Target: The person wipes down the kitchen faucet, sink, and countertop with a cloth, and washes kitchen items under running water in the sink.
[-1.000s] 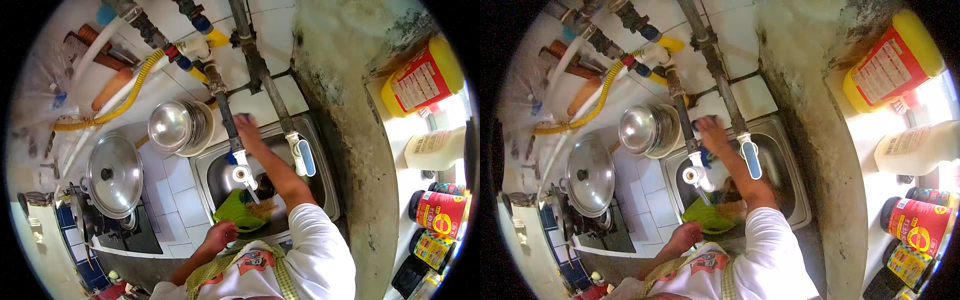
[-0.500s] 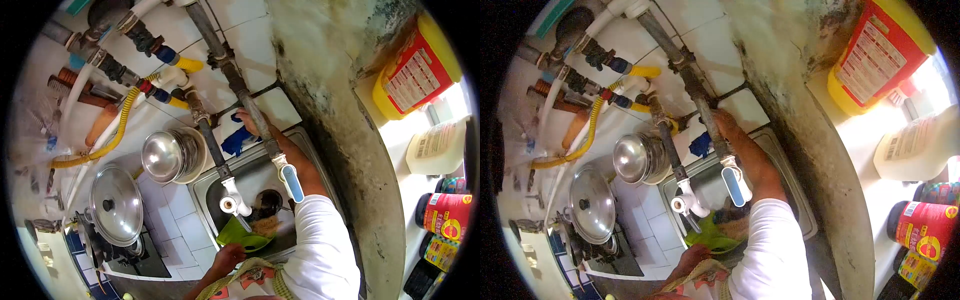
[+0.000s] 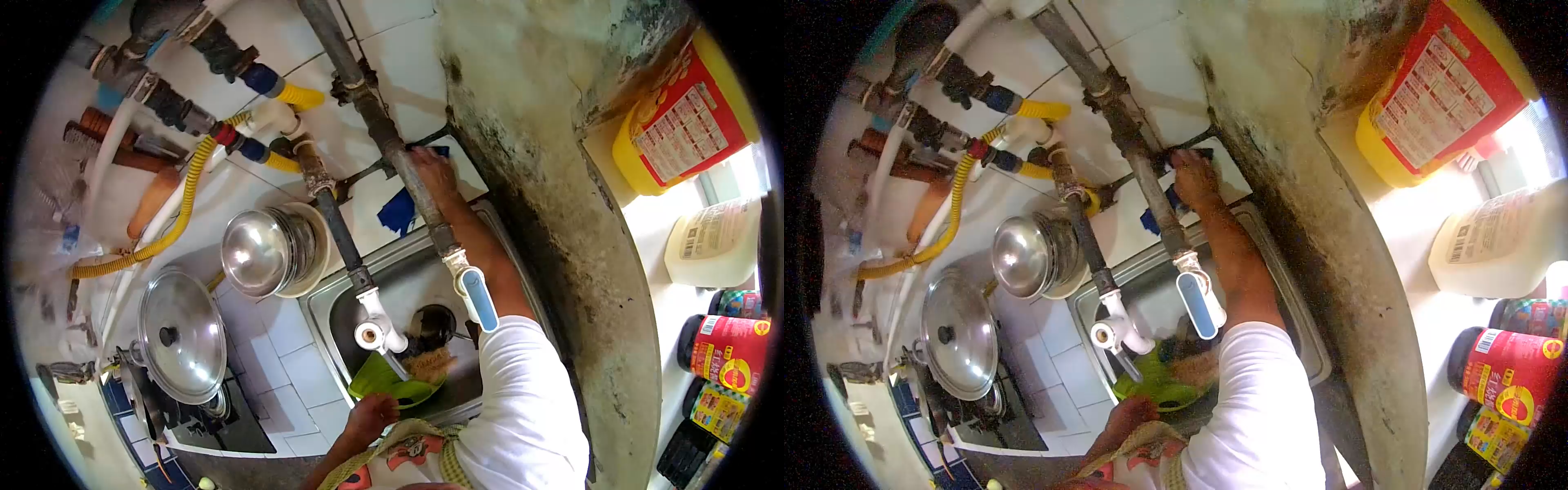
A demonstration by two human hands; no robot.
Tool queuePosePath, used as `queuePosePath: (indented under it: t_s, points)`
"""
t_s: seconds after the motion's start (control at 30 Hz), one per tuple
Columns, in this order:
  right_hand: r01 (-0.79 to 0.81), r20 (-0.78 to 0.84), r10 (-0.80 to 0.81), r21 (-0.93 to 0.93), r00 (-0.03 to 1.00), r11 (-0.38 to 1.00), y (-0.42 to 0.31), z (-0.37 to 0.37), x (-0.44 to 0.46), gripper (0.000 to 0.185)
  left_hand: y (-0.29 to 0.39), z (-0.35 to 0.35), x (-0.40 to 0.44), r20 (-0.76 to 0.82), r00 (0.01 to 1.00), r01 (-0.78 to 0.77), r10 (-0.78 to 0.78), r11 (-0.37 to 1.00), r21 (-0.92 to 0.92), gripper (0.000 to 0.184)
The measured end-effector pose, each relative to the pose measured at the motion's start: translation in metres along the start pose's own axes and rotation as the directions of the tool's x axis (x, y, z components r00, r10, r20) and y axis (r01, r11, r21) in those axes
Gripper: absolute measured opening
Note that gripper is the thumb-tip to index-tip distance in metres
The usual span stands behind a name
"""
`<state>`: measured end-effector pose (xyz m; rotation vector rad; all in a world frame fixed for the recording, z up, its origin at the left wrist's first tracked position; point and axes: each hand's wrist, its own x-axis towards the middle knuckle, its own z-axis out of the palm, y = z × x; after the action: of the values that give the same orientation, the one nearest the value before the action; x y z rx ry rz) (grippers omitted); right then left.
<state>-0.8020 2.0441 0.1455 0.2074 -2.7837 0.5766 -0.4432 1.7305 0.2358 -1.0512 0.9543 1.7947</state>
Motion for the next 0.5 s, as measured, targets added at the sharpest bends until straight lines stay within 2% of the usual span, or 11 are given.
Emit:
queuePosePath:
  t_s: [0.03,0.1,0.13,0.17,0.2,0.27,0.3,0.37,0.4,0.43,0.5]
  points:
    - [0.008,0.001,-0.008,-0.002,1.000,1.000,-0.008,-0.010,-0.001,0.037,-0.001,0.003,-0.004,-0.030,0.999,-0.011,0.012,1.000,0.010,0.017]
    - [-0.523,0.015,0.538,0.259,0.843,0.812,-0.026,-0.024,0.004,0.036,-0.005,-0.005,-0.004,0.019,1.000,-0.005,0.006,0.999,-0.042,0.017]
    - [-0.517,0.234,0.467,0.242,0.853,0.821,0.000,0.008,0.027,0.035,-0.004,-0.009,-0.003,0.057,0.998,0.010,-0.005,0.996,-0.088,0.018]
    - [-0.505,0.238,0.454,0.244,0.859,0.828,-0.019,0.002,0.025,0.035,-0.004,-0.007,-0.005,0.056,0.998,0.001,0.004,0.995,-0.100,0.018]
    - [-0.358,0.007,0.405,0.483,0.914,0.799,-0.055,-0.012,0.010,0.035,-0.003,-0.003,-0.011,-0.035,0.999,-0.035,0.034,0.999,-0.028,0.018]
    - [-0.095,-0.194,0.256,0.592,0.947,0.800,-0.103,-0.012,-0.025,0.035,-0.005,-0.002,-0.015,-0.144,0.989,-0.024,0.032,0.998,0.057,0.018]
    - [-0.014,-0.159,0.113,0.523,0.981,0.852,-0.115,-0.009,-0.032,0.035,-0.005,-0.005,-0.012,-0.141,0.990,-0.021,0.028,0.998,0.051,0.018]
    - [0.333,-0.077,-0.326,0.112,0.942,0.936,-0.121,0.022,-0.038,0.035,-0.008,-0.006,-0.010,-0.144,0.988,-0.043,0.047,0.999,0.029,0.021]
    - [0.332,-0.093,-0.322,0.122,0.942,0.935,-0.122,0.030,-0.033,0.029,-0.004,-0.002,-0.010,-0.142,0.989,-0.046,0.050,0.998,0.034,0.021]
    - [0.335,-0.095,-0.325,0.122,0.941,0.934,-0.114,0.036,-0.024,0.029,-0.002,0.003,-0.013,-0.110,0.978,-0.122,0.180,0.909,0.399,0.021]
    - [0.302,-0.009,-0.307,0.213,0.952,0.929,-0.093,0.059,-0.005,0.026,-0.003,0.001,-0.011,-0.045,0.959,-0.168,0.281,0.688,0.706,0.021]
